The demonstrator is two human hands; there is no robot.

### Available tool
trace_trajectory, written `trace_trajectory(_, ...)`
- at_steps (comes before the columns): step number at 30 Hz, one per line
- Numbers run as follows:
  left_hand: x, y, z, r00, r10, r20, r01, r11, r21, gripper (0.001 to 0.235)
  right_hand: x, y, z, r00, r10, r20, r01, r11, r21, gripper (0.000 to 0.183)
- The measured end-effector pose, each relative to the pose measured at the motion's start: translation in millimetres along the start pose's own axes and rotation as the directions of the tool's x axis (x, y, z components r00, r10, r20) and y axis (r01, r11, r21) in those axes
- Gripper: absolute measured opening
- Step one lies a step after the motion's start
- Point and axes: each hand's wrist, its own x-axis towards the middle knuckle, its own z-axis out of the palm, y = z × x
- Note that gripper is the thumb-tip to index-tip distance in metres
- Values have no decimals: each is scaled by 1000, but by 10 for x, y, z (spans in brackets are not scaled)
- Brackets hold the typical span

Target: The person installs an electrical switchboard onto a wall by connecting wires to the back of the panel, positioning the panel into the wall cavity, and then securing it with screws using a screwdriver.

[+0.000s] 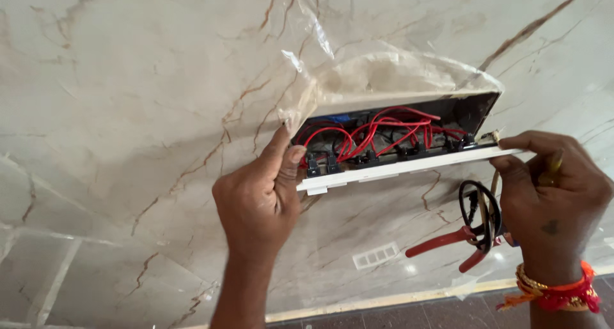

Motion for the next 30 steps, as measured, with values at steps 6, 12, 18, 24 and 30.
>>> trace_trajectory(6,74,-5,-32,991,125,51,-121,990,-68,26,-18,2,48,997,69,28,-70,996,53,12)
trace_trajectory(12,24,62,52,999,-36,10,37,996,-82,24,0,88,38,1000,-5,6,5,1000,24,15)
trace_trajectory(18,231,98,-81,946,-35,323,-28,982,187,30,-43,166,47,1000,-4,6,4,1000,-12,10)
trace_trajectory(24,243,-94,57,967,106,233,-147,975,165,17,32,-83,46,998,55,7,-53,985,-162,11)
trace_trajectory(30,-5,-179,231,864,396,-312,-302,902,307,22,261,-216,22,985,175,8,-170,968,-184,15)
